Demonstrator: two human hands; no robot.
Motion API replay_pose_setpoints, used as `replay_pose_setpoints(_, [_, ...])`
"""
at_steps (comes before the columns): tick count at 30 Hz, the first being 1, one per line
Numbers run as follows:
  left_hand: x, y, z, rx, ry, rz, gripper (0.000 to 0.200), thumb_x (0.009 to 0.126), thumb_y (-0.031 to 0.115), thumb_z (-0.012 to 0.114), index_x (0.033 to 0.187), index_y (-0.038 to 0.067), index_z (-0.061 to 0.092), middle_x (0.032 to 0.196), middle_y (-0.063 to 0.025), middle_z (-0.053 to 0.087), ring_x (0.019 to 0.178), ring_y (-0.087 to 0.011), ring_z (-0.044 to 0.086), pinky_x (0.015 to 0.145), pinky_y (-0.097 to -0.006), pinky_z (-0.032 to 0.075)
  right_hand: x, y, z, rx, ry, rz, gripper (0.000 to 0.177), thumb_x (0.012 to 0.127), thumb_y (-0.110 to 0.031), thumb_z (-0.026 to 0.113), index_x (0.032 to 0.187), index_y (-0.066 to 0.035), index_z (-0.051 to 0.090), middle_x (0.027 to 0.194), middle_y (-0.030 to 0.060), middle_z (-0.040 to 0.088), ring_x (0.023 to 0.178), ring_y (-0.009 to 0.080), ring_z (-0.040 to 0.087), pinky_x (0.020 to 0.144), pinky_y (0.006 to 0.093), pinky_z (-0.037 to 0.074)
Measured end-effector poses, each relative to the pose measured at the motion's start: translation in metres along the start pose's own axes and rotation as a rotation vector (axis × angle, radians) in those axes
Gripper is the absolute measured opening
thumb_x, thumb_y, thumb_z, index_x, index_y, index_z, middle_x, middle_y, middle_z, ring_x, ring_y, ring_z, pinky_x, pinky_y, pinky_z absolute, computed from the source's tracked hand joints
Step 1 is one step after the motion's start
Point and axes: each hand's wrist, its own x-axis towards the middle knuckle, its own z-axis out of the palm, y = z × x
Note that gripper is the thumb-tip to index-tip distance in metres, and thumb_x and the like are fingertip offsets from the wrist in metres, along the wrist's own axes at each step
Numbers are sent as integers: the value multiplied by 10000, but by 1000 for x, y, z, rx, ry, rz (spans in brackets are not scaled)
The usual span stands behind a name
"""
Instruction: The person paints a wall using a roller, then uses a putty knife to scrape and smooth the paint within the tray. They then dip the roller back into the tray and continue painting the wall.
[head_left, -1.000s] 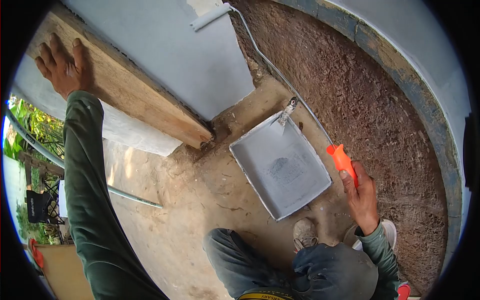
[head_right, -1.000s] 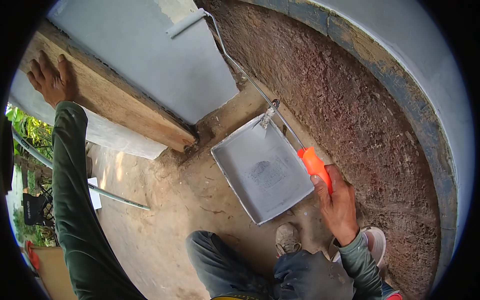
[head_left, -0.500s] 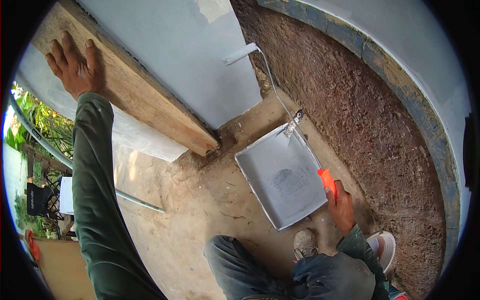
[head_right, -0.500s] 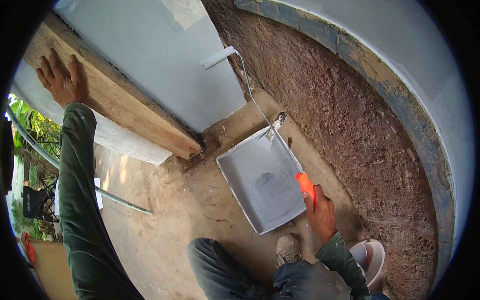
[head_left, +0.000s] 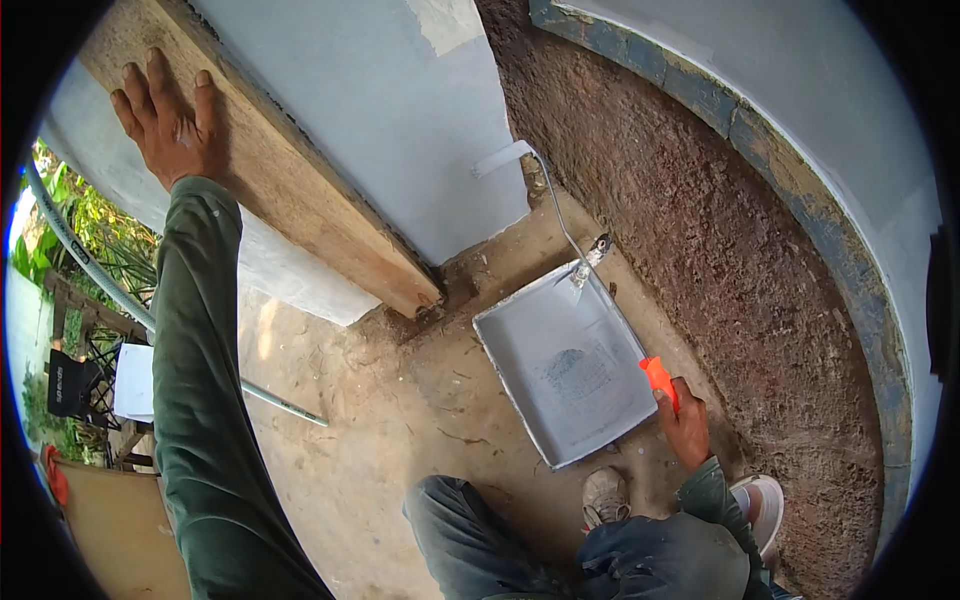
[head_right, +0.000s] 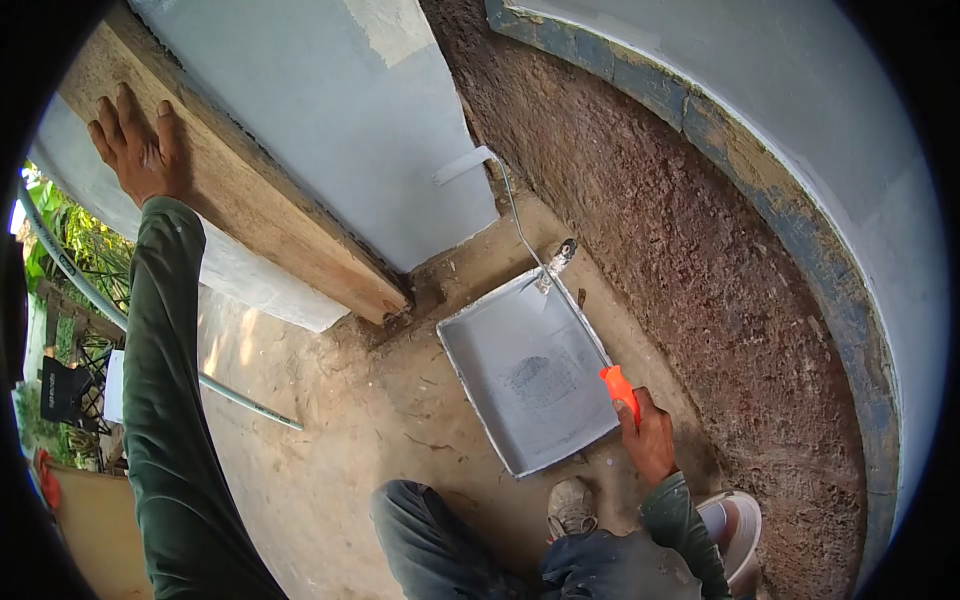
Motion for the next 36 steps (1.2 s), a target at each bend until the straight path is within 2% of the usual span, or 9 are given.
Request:
replay_pose_setpoints(4, [0, 1, 0, -8, 6, 2, 683, 990, 539, 557, 1567, 190, 447, 1675, -159, 299, 1571, -409, 147, 1270, -515, 199, 8, -5, -7, 9, 4, 7, 295, 1022, -295, 631, 1127, -24, 583, 760, 287, 602, 751, 527, 617, 623, 527, 476])
replay_pose_setpoints(7, [0, 1, 2, -29, 38, 10, 680, 988, 589, 538, 1559, 228, 461, 1664, -143, 329, 1566, -415, 162, 1270, -508, 209, 13, -17, -19, 41, 14, -2, 312, 1025, -318, 629, 1127, -25, 589, 755, 267, 592, 720, 515, 599, 618, 502, 479])
replay_pose_setpoints(12, [0, 3, 0, -13, 20, 13, 690, 998, 560, 530, 1573, 189, 440, 1668, -169, 308, 1563, -421, 157, 1275, -514, 176, 22, -33, -34, 17, 80, -57, 347, 1029, -347, 626, 1172, -33, 599, 772, 252, 589, 710, 499, 591, 623, 472, 485])
replay_pose_setpoints(19, [0, 3, 1, -14, 31, 27, 690, 995, 554, 537, 1569, 182, 446, 1661, -174, 321, 1562, -424, 158, 1275, -514, 172, 23, -37, -25, 28, 113, -89, 337, 1027, -319, 637, 1179, -22, 591, 773, 265, 600, 716, 500, 614, 627, 486, 491])
replay_pose_setpoints(26, [0, 5, -1, 6, 37, 9, 653, 1000, 492, 556, 1566, 183, 451, 1667, -170, 314, 1562, -421, 172, 1271, -517, 186, 25, -9, 6, 0, 105, -133, 306, 1028, -287, 638, 1179, -31, 566, 799, 260, 633, 762, 502, 646, 638, 521, 490])
replay_pose_setpoints(29, [0, 4, 0, -20, 44, 1, 641, 1000, 476, 563, 1567, 199, 449, 1672, -157, 311, 1562, -419, 174, 1273, -512, 185, 31, -20, 5, 47, 102, -104, 299, 1035, -289, 628, 1168, -31, 556, 821, 280, 628, 781, 520, 627, 637, 525, 483])
replay_pose_setpoints(32, [1, 1, 1, 16, 48, 12, 650, 988, 469, 600, 1578, 257, 433, 1677, -92, 321, 1570, -386, 178, 1270, -479, 227, 43, -45, -3, 52, 134, -157, 295, 1041, -286, 619, 1163, -29, 543, 815, 286, 617, 770, 527, 621, 624, 531, 472])
replay_pose_setpoints(36, [1, 1, -1, 26, 40, 5, 655, 986, 453, 599, 1582, 244, 430, 1682, -83, 311, 1576, -379, 167, 1276, -470, 218, 60, -94, -25, 18, 187, -250, 278, 1053, -278, 602, 1145, -25, 532, 783, 285, 595, 727, 525, 611, 585, 513, 459])
